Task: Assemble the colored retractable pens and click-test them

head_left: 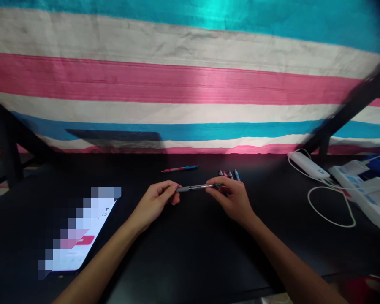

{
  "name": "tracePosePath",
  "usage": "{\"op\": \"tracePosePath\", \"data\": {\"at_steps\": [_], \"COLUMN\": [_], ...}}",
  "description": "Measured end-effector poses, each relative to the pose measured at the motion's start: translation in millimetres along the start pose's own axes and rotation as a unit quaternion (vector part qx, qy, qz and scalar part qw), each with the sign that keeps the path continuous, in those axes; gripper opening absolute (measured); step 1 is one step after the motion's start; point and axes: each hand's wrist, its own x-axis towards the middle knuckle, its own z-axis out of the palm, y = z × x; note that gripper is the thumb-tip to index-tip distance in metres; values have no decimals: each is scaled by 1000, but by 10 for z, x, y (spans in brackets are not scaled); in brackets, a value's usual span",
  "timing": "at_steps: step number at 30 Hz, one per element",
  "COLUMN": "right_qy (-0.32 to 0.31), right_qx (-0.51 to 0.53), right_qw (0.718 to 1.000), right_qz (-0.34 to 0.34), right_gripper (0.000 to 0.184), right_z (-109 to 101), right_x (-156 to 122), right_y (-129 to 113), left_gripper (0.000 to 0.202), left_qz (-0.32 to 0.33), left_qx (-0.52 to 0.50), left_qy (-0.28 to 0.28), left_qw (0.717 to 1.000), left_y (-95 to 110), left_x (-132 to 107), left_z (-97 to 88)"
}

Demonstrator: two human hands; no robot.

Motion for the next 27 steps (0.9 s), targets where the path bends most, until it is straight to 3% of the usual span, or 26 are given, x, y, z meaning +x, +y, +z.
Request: {"op": "tracePosePath", "data": {"at_steps": [3, 7, 15, 20, 24, 27], "right_qy": [-12, -30, -52, -64, -77, -49], "right_qx": [-61, -86, -53, -27, 77, 250], "right_qw": [994, 990, 997, 997, 986, 949], "right_qz": [-93, -109, -12, 32, 124, 187], "right_gripper": [11, 13, 15, 18, 17, 18], "right_z": [3, 8, 9, -7, -6, 52], "right_x": [-18, -34, -38, -19, -1, 16], "right_y": [11, 39, -47, -66, -1, 35], "left_gripper": [26, 25, 20, 20, 23, 21], "left_qz": [-21, 5, 53, 75, 75, 52], "left_qx": [-34, 28, 107, 135, 151, 129], "left_qy": [-18, 23, 76, 79, 38, -49], "left_qw": [999, 999, 990, 985, 985, 989], "left_y": [-18, -22, 31, 26, 1, 12], "left_x": [11, 8, -27, -40, -28, -49], "left_z": [-31, -65, 2, 14, 1, 46]}}
